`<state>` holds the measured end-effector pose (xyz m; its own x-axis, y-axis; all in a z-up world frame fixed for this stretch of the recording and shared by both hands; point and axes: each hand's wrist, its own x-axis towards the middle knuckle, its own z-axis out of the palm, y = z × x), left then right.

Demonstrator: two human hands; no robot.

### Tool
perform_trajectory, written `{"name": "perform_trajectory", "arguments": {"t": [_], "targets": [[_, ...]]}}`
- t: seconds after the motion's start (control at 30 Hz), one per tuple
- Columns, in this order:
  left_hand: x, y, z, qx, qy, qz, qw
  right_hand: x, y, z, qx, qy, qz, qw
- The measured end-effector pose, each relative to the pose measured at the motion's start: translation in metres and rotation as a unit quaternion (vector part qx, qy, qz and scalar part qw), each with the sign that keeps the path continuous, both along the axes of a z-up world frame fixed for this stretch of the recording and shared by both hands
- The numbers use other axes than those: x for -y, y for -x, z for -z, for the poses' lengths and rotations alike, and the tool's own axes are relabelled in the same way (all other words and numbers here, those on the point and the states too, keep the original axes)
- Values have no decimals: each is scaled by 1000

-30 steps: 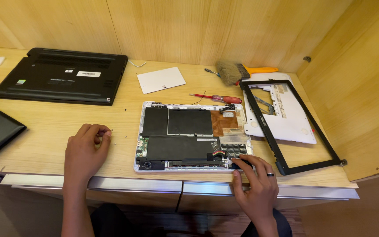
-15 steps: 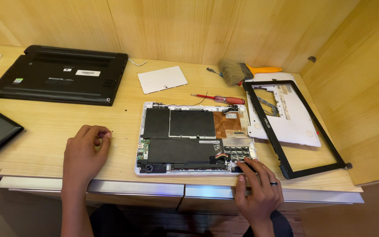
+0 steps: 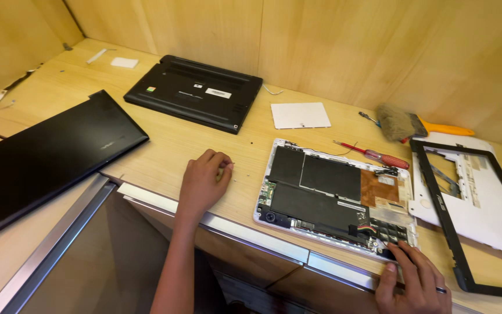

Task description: The person uses a screwdriver to remove screws from the internal chassis of a disassembled laptop. They then pick up the white back cover, align it with the main body, and place it on top to close the device.

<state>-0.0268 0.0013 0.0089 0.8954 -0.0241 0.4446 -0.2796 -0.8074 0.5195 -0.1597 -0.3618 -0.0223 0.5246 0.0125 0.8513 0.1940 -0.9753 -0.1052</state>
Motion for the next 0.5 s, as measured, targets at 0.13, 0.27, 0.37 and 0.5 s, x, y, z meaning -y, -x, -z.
{"name": "perform_trajectory", "arguments": {"t": [0.13,0.27,0.37,0.5], "targets": [[2,0,1,5,6,5,1000,12,1,13,-42,4,25,999],[1,-2,4,30,-22,2,999,3,0,26,-44,-80,5,996],[3,-18,10,78,-100,-47,991,25,-7,45,-98,-46,48,993],[-2,-68,0,111,-204,-127,964,67,-26,81,-150,-51,19,987]]}}
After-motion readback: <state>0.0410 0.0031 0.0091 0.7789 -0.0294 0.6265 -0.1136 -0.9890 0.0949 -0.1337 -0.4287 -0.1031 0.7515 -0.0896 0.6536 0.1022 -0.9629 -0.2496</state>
